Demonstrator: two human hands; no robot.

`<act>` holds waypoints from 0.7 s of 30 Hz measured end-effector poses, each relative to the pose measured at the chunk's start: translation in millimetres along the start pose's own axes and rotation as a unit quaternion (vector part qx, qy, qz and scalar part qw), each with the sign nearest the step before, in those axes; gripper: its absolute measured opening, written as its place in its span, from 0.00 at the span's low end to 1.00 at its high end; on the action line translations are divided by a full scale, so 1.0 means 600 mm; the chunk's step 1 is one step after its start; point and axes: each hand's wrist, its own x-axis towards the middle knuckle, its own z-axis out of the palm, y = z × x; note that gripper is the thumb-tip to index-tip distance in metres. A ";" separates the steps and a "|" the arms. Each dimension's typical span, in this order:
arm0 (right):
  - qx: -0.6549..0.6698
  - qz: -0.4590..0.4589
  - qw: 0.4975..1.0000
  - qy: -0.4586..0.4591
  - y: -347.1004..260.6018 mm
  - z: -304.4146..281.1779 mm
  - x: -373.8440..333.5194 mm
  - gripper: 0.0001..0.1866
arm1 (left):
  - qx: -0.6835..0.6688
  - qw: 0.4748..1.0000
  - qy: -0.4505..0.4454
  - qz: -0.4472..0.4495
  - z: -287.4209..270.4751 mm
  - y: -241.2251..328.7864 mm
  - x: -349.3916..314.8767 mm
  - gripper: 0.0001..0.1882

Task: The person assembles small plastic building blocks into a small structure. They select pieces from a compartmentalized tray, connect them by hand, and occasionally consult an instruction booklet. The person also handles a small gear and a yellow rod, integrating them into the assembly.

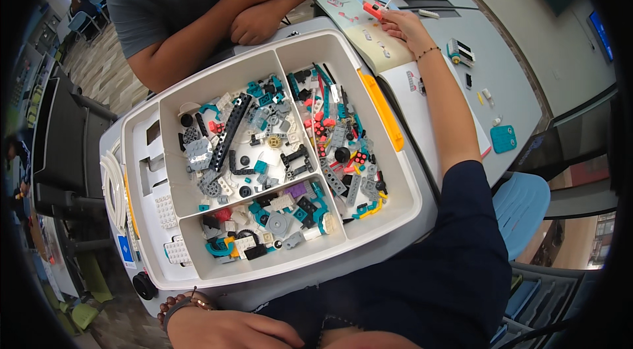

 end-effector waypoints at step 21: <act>-0.042 -0.083 0.995 0.032 0.021 0.032 0.053 0.26 | 0.034 0.999 -0.008 0.027 -0.007 0.003 -0.003 0.14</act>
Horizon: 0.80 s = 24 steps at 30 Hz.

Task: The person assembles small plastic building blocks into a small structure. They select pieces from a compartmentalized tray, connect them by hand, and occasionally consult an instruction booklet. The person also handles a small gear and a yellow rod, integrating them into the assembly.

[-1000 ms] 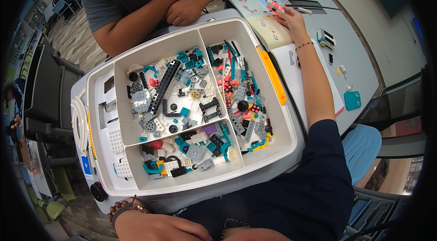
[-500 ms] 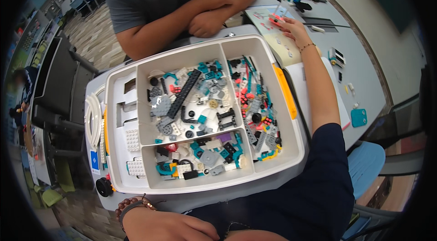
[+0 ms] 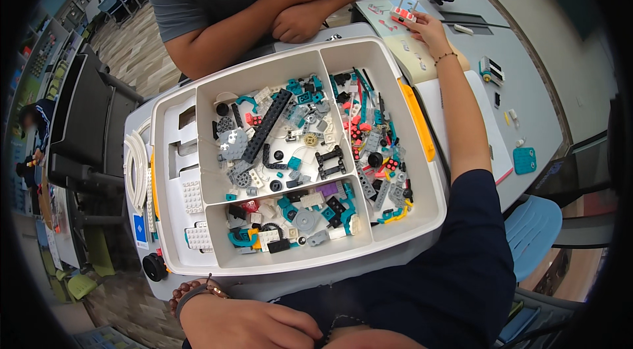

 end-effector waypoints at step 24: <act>0.009 -0.013 0.996 0.093 0.010 0.001 0.002 0.24 | 0.053 0.998 0.007 -0.043 0.002 0.000 0.004 0.17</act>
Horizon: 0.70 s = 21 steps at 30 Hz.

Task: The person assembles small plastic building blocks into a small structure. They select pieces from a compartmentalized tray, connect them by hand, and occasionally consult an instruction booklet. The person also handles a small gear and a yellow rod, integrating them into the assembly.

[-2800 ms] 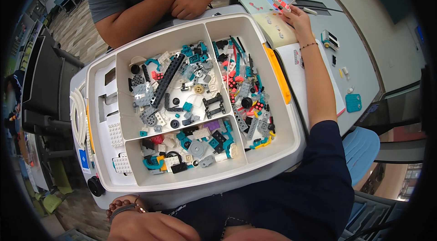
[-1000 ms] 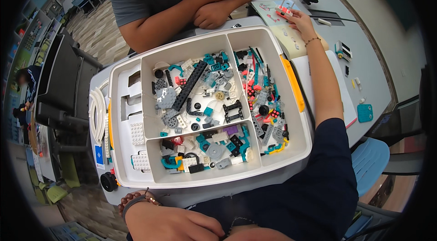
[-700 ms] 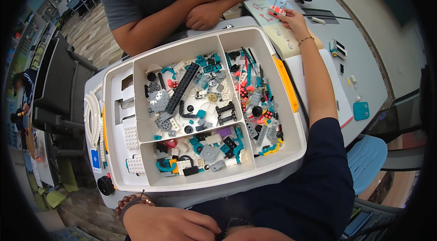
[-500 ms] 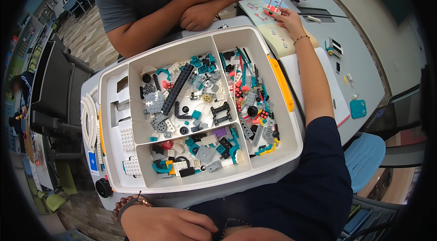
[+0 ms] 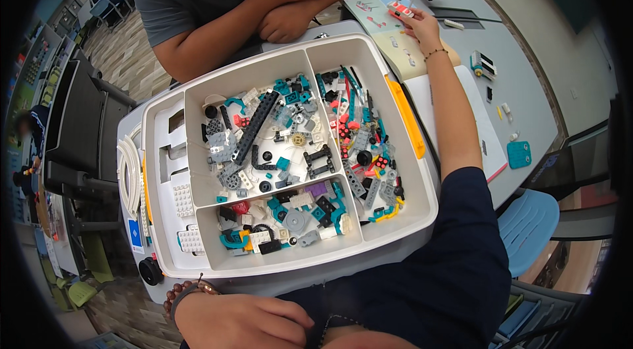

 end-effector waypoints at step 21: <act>-0.524 -0.156 0.827 -0.133 -0.049 0.051 -0.141 0.22 | 0.123 0.988 -0.077 -0.057 0.016 0.029 -0.008 0.21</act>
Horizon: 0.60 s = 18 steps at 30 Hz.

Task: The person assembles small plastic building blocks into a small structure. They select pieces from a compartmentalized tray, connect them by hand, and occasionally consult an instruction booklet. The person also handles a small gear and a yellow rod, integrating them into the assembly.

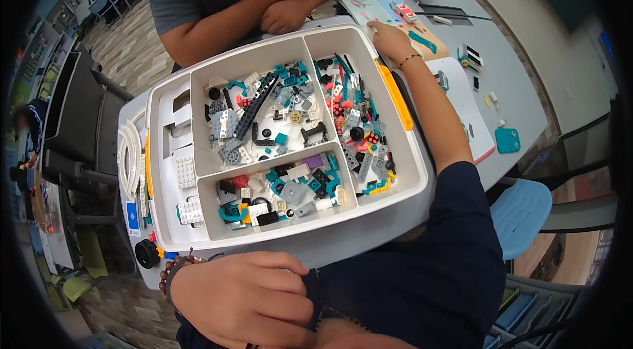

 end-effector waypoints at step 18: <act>-0.047 -0.116 0.989 0.080 0.061 0.061 0.041 0.19 | 0.298 0.943 -0.048 -0.142 0.065 0.058 -0.042 0.13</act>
